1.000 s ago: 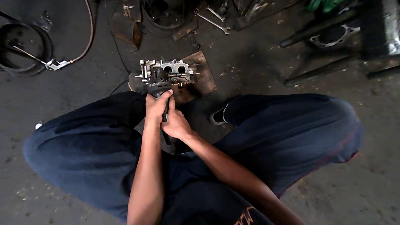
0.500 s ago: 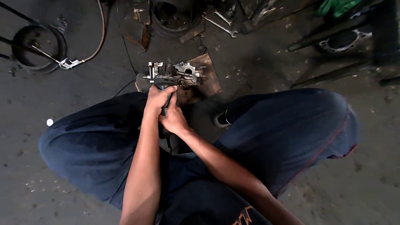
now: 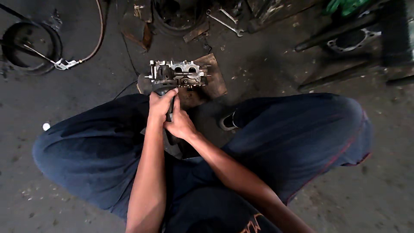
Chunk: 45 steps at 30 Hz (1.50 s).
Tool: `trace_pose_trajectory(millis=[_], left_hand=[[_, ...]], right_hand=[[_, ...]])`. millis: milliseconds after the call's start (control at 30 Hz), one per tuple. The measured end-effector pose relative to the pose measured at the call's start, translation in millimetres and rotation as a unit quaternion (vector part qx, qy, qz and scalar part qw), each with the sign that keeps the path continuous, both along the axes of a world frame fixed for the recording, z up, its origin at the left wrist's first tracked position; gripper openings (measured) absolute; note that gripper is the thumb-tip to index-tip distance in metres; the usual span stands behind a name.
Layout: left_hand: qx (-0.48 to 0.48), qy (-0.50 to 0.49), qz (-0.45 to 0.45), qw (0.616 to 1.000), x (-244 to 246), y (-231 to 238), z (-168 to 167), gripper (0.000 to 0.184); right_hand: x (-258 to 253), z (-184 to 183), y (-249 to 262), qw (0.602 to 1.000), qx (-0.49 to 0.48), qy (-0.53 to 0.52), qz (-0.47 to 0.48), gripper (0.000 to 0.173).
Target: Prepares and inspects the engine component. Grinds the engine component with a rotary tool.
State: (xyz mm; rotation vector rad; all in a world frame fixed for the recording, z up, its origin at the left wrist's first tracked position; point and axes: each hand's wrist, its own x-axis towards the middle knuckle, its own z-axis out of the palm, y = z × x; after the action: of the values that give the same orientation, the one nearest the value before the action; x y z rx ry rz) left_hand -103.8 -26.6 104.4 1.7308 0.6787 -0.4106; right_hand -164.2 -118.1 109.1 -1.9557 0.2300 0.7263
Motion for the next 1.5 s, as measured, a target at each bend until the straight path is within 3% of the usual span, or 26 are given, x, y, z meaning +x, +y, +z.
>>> trace_pose_trajectory(millis=[433, 600, 767, 1300, 1500], left_hand=[[-0.134, -0.006, 0.219, 0.967, -66.8, -63.9, -29.7, 0.064], [-0.209, 0.002, 0.282, 0.936, -77.1, -84.9, -52.0, 0.053], [-0.246, 0.059, 0.299, 0.920, -83.0, -96.8, -60.8, 0.048], [-0.241, 0.069, 0.317, 0.915, -82.3, -105.0, -55.2, 0.043], [-0.219, 0.072, 0.334, 0.914, -83.9, -104.8, -49.7, 0.052]], right_hand=[[-27.8, -4.6, -62.3, 0.981, -0.136, 0.069, 0.120, 0.112], [-28.2, -13.8, -80.3, 0.962, -0.207, 0.069, 0.165, 0.102], [-34.1, -18.4, -90.0, 0.950, -0.250, 0.050, 0.178, 0.097], [-30.5, -10.5, -97.2, 0.947, -0.251, 0.051, 0.196, 0.097], [-27.7, -11.4, -101.0, 0.946, -0.232, 0.050, 0.221, 0.099]])
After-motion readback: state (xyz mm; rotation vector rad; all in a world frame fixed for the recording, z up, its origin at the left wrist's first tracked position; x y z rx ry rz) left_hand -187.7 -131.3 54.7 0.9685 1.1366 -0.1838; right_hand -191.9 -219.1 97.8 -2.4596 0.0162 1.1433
